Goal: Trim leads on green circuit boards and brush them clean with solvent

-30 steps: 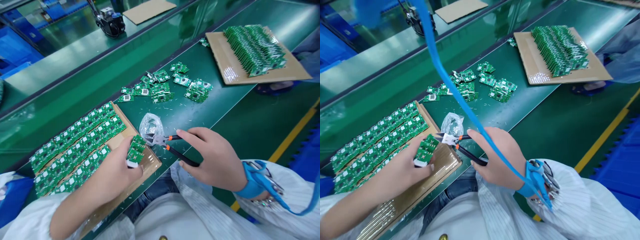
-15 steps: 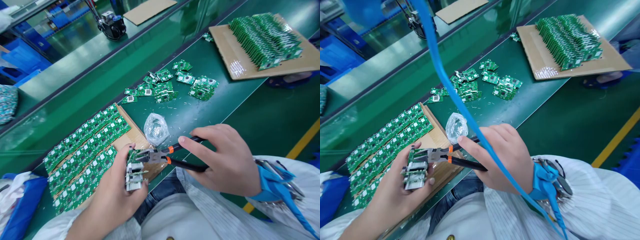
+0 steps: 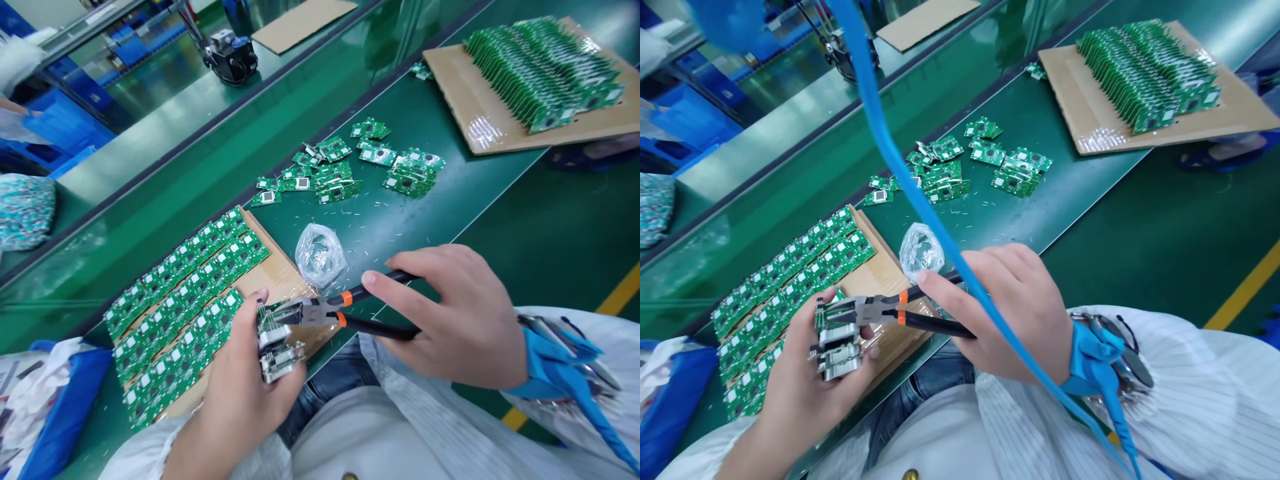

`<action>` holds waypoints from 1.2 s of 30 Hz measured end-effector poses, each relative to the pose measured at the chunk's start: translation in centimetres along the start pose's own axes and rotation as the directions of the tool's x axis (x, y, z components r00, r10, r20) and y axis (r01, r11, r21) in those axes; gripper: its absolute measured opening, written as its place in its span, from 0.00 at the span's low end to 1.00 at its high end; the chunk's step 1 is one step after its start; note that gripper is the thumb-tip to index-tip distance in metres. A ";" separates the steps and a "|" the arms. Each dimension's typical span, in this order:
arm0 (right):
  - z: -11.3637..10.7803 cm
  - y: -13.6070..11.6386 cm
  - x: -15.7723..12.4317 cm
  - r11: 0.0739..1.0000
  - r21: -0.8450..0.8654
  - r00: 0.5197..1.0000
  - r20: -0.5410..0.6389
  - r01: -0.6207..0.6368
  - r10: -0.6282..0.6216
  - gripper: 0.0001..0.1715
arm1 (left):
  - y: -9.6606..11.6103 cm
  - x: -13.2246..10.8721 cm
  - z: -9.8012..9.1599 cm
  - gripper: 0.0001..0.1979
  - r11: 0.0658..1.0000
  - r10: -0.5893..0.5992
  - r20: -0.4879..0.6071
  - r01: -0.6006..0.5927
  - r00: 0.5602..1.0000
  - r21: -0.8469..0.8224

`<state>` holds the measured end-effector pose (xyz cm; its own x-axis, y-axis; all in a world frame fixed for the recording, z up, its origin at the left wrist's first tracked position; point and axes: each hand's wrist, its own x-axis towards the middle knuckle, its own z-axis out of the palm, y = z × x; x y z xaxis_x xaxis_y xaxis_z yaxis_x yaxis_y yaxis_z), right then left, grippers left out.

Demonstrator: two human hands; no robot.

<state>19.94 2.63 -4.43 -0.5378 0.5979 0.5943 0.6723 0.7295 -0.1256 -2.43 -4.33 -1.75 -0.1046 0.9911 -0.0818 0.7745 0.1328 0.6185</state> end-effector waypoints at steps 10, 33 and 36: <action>-0.2 -0.2 0.3 1.000 -0.026 1.000 0.003 -0.008 0.008 0.22 | 0.5 -0.2 0.1 0.29 0.999 -0.022 0.004 0.022 1.000 -0.044; 0.3 -0.1 0.7 0.999 -0.032 0.999 0.028 0.025 -0.024 0.16 | 2.3 0.4 0.8 0.29 0.976 -0.195 0.129 0.205 0.972 -0.071; 0.4 -0.1 0.7 0.999 -0.046 1.000 0.007 0.028 -0.028 0.14 | 2.4 0.4 0.9 0.31 0.976 -0.194 0.140 0.205 0.971 -0.069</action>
<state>19.32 3.11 -4.36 -0.5597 0.5798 0.5921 0.6796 0.7300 -0.0724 -0.03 -3.66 -1.03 -0.1648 0.9367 -0.3090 0.6917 0.3331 0.6408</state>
